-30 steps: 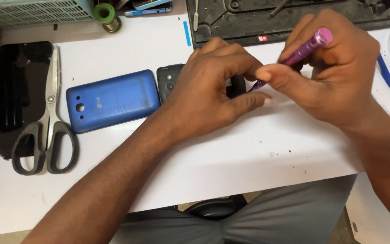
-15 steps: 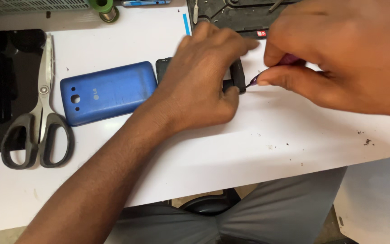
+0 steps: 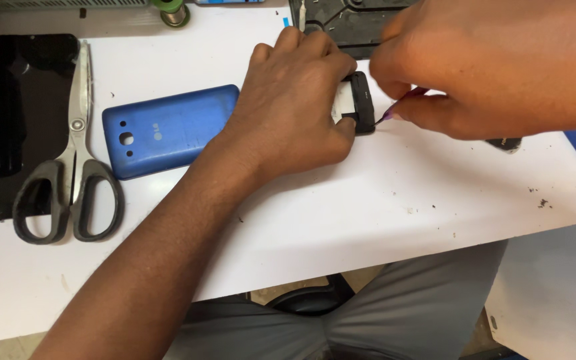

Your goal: The person works on a disassembled mobile phone, using a screwdriver to remove screws and a small tool to pry open the casing. They then use a toothbrush to clean the internal components and reattach the back cover.

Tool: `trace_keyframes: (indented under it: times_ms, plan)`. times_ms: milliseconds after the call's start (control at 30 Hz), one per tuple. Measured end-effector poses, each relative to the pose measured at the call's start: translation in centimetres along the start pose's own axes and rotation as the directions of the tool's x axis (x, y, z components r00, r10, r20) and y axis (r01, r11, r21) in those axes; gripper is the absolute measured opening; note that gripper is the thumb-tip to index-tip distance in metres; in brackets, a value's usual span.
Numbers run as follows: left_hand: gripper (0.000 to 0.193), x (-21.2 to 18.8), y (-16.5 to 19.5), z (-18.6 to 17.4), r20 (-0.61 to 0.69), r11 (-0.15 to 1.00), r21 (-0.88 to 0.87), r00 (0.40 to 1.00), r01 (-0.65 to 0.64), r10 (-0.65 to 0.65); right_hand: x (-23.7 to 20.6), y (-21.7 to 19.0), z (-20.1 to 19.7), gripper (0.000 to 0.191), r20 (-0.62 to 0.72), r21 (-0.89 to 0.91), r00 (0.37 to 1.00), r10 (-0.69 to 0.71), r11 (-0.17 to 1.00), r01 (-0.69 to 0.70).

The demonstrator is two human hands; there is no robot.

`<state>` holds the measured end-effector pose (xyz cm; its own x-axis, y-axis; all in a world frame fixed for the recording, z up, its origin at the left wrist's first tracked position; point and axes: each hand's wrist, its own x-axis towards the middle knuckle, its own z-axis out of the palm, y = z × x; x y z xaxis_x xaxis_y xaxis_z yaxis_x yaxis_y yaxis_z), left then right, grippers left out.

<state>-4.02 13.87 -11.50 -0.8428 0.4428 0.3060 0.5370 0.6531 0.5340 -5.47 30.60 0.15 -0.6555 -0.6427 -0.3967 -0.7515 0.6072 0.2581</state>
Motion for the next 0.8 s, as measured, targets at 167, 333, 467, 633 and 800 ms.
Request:
trace_keyframes:
  times_ms: [167, 333, 467, 633, 800]
  plan:
    - [0.049, 0.0, -0.1, 0.5, -0.03, 1.0, 0.002, 0.999, -0.024, 0.024, 0.7, -1.1, -0.1, 0.049, 0.275, -0.405, 0.932, 0.238, 0.907, -0.112]
    - [0.051, 0.0, -0.1, 0.6, -0.017, 1.0, -0.012, 1.0, -0.007, 0.007, 0.6, -0.6, 0.6, 0.034, 0.264, -0.338, 0.946, 0.187, 0.937, -0.091]
    - [0.049, 0.0, -0.1, 0.7, -0.014, 1.0, -0.02, 1.0, -0.004, 0.004, 0.4, -0.1, 1.2, 0.02, -0.046, -0.211, 0.994, -0.102, 0.973, 0.09]
    - [0.048, -0.1, -0.2, 0.9, -0.017, 1.0, -0.007, 1.0, -0.003, 0.002, 0.7, -0.9, 0.3, 0.034, 0.266, -0.368, 0.96, 0.091, 0.93, 0.014]
    - [0.049, -0.1, -0.2, 1.1, -0.049, 1.0, -0.008, 0.998, -0.03, 0.029, 1.0, -1.9, -0.6, 0.043, 0.393, -0.422, 0.883, 0.255, 0.904, -0.073]
